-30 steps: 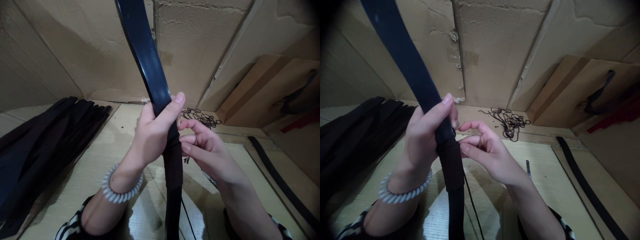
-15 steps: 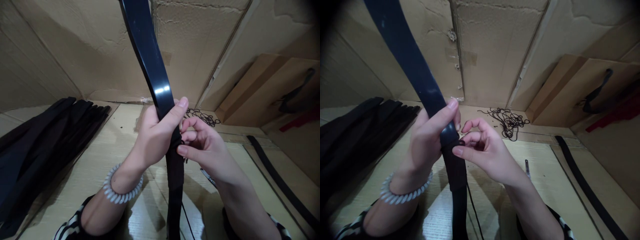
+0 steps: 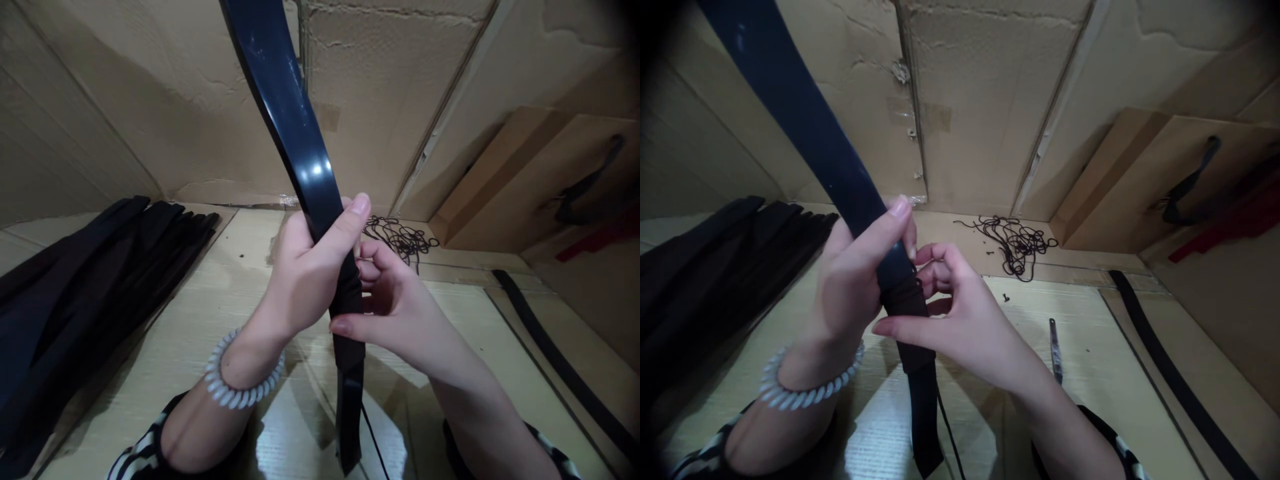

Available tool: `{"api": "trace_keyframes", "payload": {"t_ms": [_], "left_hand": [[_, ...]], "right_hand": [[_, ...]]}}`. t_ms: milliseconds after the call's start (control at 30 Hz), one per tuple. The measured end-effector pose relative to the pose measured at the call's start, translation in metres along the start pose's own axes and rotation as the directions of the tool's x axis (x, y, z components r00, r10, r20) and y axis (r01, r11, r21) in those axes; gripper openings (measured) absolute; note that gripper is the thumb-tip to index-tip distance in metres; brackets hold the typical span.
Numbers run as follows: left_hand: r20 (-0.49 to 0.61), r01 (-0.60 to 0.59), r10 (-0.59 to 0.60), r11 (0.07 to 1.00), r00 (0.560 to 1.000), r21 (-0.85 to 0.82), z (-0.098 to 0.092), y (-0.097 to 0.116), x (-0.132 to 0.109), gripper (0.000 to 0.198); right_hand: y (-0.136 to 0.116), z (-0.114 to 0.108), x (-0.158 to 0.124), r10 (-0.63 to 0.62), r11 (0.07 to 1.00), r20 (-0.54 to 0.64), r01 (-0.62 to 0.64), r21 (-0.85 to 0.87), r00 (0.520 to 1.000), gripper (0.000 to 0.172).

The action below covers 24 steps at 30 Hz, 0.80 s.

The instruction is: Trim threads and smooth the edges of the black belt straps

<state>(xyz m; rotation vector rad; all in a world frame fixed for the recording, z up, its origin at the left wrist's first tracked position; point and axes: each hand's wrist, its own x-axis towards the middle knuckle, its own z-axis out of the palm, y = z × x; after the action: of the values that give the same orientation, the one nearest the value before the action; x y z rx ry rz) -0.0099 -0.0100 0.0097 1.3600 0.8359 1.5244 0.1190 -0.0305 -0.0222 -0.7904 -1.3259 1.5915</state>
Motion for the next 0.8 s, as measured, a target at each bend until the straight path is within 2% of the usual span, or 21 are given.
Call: {"api": "trace_keyframes", "payload": {"t_ms": [100,167,300,467,533,700,800], "left_hand": [[-0.002,-0.017,0.017,0.999,1.0,0.029,0.0,0.001,0.001,0.043],[0.009,-0.005,0.005,0.999,1.0,0.039,-0.001,0.001,0.001,0.042],[0.01,-0.007,0.006,0.999,1.0,0.041,0.0,0.0,0.002,0.042],[0.018,-0.051,0.051,0.998,0.999,0.022,-0.001,-0.003,0.003,0.043],[0.001,-0.06,0.06,0.998,0.998,0.016,0.0,-0.003,0.003,0.043],[-0.04,-0.031,0.031,1.0,0.999,0.004,0.002,0.0,0.003,0.044],[-0.016,-0.013,0.013,0.999,1.0,0.032,0.002,0.002,0.001,0.042]], "right_hand": [[0.0,0.005,0.001,0.02,1.0,-0.058,-0.02,0.012,0.998,0.051],[-0.001,0.004,0.001,0.016,1.0,-0.041,-0.016,0.005,0.999,0.045],[-0.002,-0.007,0.003,0.015,0.998,0.112,-0.022,0.065,0.994,0.031],[-0.003,-0.025,0.003,-0.006,0.985,0.294,-0.045,0.167,0.956,0.023],[-0.003,-0.027,0.002,0.005,0.989,0.274,-0.044,0.138,0.962,0.026],[-0.001,-0.014,0.0,-0.027,0.998,0.127,0.019,0.063,0.992,0.057],[0.002,-0.001,0.002,-0.083,0.992,-0.03,0.086,0.096,0.996,0.054]]}}
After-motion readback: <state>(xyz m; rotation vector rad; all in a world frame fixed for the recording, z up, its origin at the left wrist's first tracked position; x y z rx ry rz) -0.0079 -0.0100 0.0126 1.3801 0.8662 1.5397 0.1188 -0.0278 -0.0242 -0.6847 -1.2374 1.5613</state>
